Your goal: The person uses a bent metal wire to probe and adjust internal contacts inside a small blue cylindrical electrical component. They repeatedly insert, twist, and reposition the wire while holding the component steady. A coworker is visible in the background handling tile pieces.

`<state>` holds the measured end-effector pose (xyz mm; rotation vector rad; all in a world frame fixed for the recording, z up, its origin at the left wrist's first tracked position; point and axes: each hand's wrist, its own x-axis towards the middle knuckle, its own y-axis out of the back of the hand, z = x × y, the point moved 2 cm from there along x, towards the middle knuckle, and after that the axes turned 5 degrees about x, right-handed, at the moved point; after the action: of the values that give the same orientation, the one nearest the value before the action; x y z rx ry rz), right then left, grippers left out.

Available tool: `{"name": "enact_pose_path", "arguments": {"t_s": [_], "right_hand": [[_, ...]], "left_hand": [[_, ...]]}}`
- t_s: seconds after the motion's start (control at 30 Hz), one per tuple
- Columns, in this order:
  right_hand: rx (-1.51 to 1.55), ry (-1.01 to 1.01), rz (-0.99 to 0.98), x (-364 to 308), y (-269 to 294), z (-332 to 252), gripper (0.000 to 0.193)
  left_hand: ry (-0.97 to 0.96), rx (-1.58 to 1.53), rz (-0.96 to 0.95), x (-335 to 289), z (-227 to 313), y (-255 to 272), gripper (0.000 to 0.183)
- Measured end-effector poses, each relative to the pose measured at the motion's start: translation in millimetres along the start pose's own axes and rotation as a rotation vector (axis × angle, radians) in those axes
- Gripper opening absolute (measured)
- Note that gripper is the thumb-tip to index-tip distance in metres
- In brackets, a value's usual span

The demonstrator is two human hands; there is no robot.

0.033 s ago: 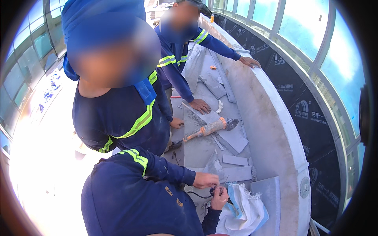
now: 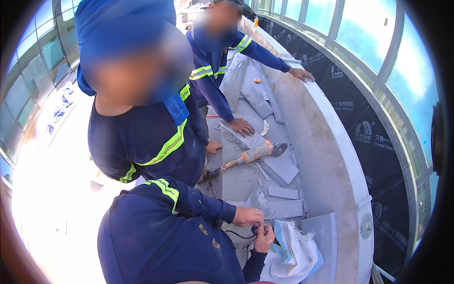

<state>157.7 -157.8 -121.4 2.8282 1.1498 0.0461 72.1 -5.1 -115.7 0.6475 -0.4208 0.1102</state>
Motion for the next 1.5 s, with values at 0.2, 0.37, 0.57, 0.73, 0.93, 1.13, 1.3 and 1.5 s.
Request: {"name": "enact_pose_path", "arguments": {"t_s": [0.2,0.37,0.57,0.73,0.93,1.13,1.3,1.5], "right_hand": [[-0.127,0.17,-0.05,6,9,-7,0.012],[-0.493,0.579,0.077,18,-14,-5,0.008],[-0.476,0.516,0.029,32,-13,-27,0.009],[-0.44,0.549,0.005,30,-14,-22,0.008],[-0.34,0.305,0.057,28,-18,-20,0.009],[-0.391,0.378,0.063,28,-7,-8,0.008],[-0.353,0.398,0.034,39,-13,-30,0.01],[0.173,0.01,0.084,33,-10,-33,0.014]], "left_hand": [[-0.034,0.156,0.03,10,-7,-8,0.012],[1.161,-0.98,0.06,2,-21,-13,0.012],[0.712,-0.25,0.004,28,-15,26,0.018],[0.829,-0.432,-0.045,19,-15,23,0.012],[1.033,-1.057,0.186,5,-4,10,0.009],[0.185,0.183,0.14,14,2,17,0.01],[0.119,0.416,0.206,20,7,36,0.01],[0.739,-0.568,0.384,24,6,11,0.011]]}}
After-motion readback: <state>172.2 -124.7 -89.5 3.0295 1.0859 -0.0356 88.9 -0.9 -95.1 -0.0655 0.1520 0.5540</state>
